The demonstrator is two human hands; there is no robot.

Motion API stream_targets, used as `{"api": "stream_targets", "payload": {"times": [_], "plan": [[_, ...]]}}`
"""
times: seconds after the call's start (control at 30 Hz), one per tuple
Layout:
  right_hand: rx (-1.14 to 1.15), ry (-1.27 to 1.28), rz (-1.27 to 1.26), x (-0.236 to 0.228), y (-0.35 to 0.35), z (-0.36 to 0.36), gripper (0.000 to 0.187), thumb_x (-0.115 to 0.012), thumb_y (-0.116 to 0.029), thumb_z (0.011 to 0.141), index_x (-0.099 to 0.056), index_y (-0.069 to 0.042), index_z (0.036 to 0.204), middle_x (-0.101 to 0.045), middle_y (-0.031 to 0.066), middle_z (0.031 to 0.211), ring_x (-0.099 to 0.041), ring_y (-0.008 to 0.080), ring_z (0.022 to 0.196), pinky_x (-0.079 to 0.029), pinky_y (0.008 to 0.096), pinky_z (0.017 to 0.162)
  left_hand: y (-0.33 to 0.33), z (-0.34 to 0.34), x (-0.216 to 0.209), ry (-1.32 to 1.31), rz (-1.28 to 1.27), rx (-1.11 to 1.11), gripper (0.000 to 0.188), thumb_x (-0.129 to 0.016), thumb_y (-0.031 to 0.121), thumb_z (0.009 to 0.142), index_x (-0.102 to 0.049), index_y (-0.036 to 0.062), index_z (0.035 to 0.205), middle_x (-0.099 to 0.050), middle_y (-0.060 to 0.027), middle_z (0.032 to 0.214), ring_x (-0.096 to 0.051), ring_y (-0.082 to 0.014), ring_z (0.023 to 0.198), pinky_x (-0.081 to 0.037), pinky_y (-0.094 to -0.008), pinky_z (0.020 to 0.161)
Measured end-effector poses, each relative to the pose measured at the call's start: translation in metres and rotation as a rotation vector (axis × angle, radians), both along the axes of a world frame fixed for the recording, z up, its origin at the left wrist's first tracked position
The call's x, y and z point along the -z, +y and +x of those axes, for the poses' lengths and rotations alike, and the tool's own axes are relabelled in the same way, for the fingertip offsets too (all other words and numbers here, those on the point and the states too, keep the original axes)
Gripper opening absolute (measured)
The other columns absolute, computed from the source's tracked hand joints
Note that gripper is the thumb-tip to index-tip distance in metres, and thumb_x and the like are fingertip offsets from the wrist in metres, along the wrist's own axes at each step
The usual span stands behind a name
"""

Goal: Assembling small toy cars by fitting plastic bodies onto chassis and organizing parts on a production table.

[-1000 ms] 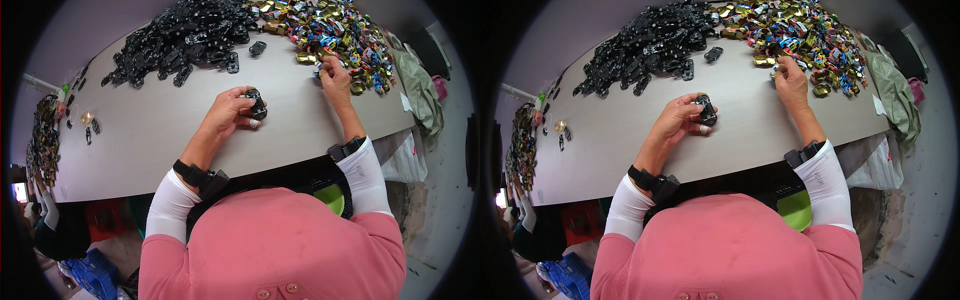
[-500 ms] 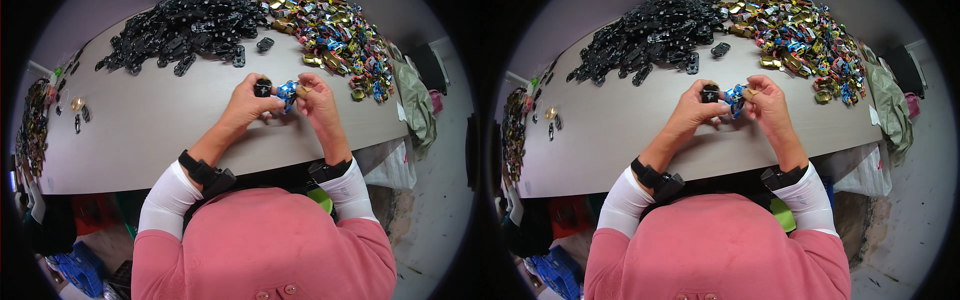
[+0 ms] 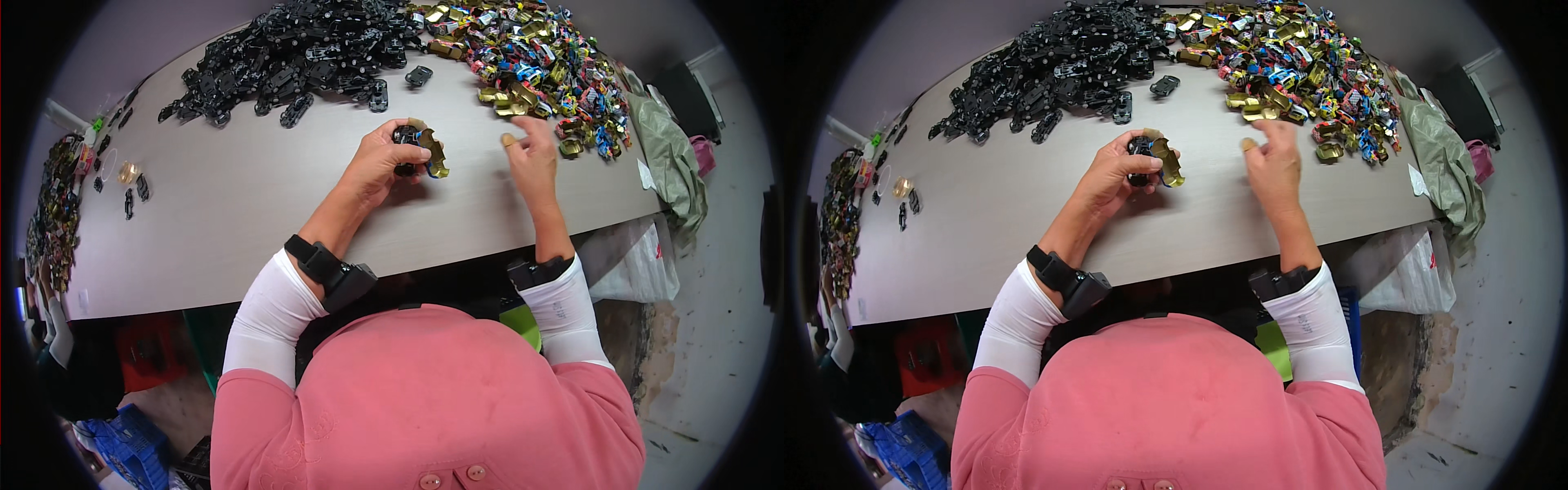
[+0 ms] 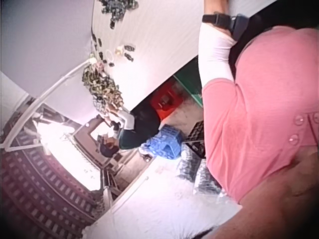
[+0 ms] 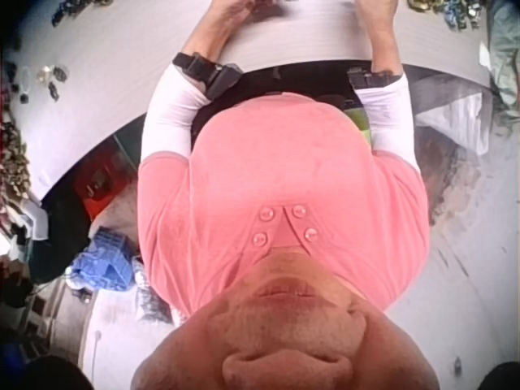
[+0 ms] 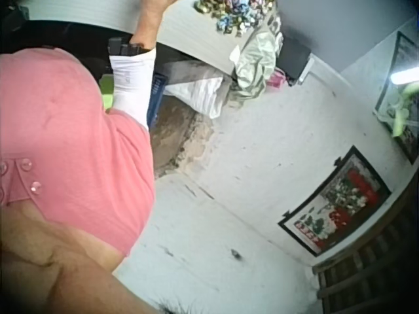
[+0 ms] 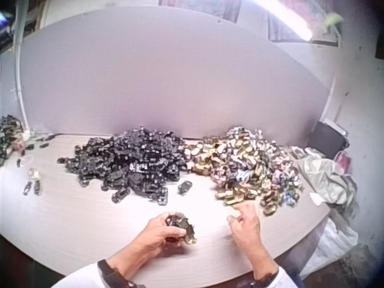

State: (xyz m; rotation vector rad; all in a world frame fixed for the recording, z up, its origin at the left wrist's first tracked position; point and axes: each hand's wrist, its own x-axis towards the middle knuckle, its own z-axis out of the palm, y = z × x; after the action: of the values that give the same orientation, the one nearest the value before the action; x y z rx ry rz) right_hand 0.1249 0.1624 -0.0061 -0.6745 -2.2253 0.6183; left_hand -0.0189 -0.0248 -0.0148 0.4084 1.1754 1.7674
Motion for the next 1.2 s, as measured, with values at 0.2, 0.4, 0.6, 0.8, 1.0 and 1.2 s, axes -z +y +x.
{"api": "stream_targets", "payload": {"times": [0.2, 0.4, 0.6, 0.8, 1.0, 1.2], "plan": [[-0.536, 0.081, -1.280, 0.001, -0.055, -0.016, 0.020, -0.061, -0.010, 0.084, -0.054, -0.004, 0.103, -0.063, 0.0085, 0.084, -0.061, 0.0133, 0.060, -0.047, 0.0238, 0.048, -0.007, 0.002, 0.002, -0.061, 0.103, 0.053, 0.046, -0.065, 0.002, 0.072, -0.049, 0.0036, 0.115, -0.061, -0.0075, 0.087, -0.057, -0.0128, 0.061, -0.048, -0.0262, 0.052], [-0.679, 0.215, -1.446, 0.022, -0.037, -0.018, 0.015, -0.061, -0.008, 0.085, -0.054, -0.009, 0.098, -0.059, 0.0040, 0.070, -0.053, 0.0107, 0.049, -0.039, 0.0212, 0.040, 0.005, 0.007, 0.001, 0.113, 0.106, -0.023, 0.041, -0.067, 0.003, 0.071, -0.050, -0.0003, 0.108, -0.060, -0.0071, 0.077, -0.058, -0.0137, 0.059, -0.047, -0.0262, 0.048], [-0.809, 0.255, -1.393, 0.032, -0.032, -0.021, 0.019, -0.065, -0.010, 0.084, -0.053, -0.008, 0.098, -0.056, 0.0026, 0.078, -0.052, 0.0092, 0.057, -0.036, 0.0196, 0.043, 0.006, 0.000, 0.011, 0.148, 0.123, 0.032, 0.034, -0.068, 0.006, 0.076, -0.055, 0.0048, 0.107, -0.059, -0.0036, 0.080, -0.057, -0.0117, 0.063, -0.046, -0.0246, 0.054], [-0.839, 0.224, -1.208, 0.042, -0.043, -0.021, 0.033, -0.066, -0.016, 0.085, -0.051, -0.007, 0.113, -0.055, 0.0008, 0.081, -0.050, 0.0069, 0.060, -0.037, 0.0206, 0.047, 0.000, -0.005, 0.017, 0.117, 0.070, 0.103, 0.033, -0.064, 0.006, 0.078, -0.056, 0.0073, 0.110, -0.058, -0.0018, 0.086, -0.053, -0.0096, 0.065, -0.044, -0.0232, 0.056], [-0.871, 0.240, -1.212, 0.034, -0.050, -0.020, 0.024, -0.064, -0.013, 0.085, -0.059, -0.004, 0.107, -0.059, 0.0036, 0.074, -0.054, 0.0096, 0.058, -0.043, 0.0206, 0.048, 0.002, -0.015, 0.020, 0.209, 0.065, 0.104, 0.035, -0.065, 0.003, 0.076, -0.055, 0.0040, 0.109, -0.062, -0.0058, 0.082, -0.059, -0.0136, 0.061, -0.048, -0.0254, 0.051], [-0.753, 0.188, -0.970, 0.036, -0.055, -0.020, 0.026, -0.064, -0.014, 0.086, -0.058, -0.003, 0.109, -0.060, 0.0026, 0.080, -0.052, 0.0058, 0.055, -0.039, 0.0177, 0.044, 0.012, 0.010, 0.023, 0.339, 0.044, -0.092, 0.037, -0.068, 0.003, 0.073, -0.056, 0.0044, 0.108, -0.063, -0.0061, 0.082, -0.061, -0.0131, 0.063, -0.049, -0.0241, 0.049]]}}
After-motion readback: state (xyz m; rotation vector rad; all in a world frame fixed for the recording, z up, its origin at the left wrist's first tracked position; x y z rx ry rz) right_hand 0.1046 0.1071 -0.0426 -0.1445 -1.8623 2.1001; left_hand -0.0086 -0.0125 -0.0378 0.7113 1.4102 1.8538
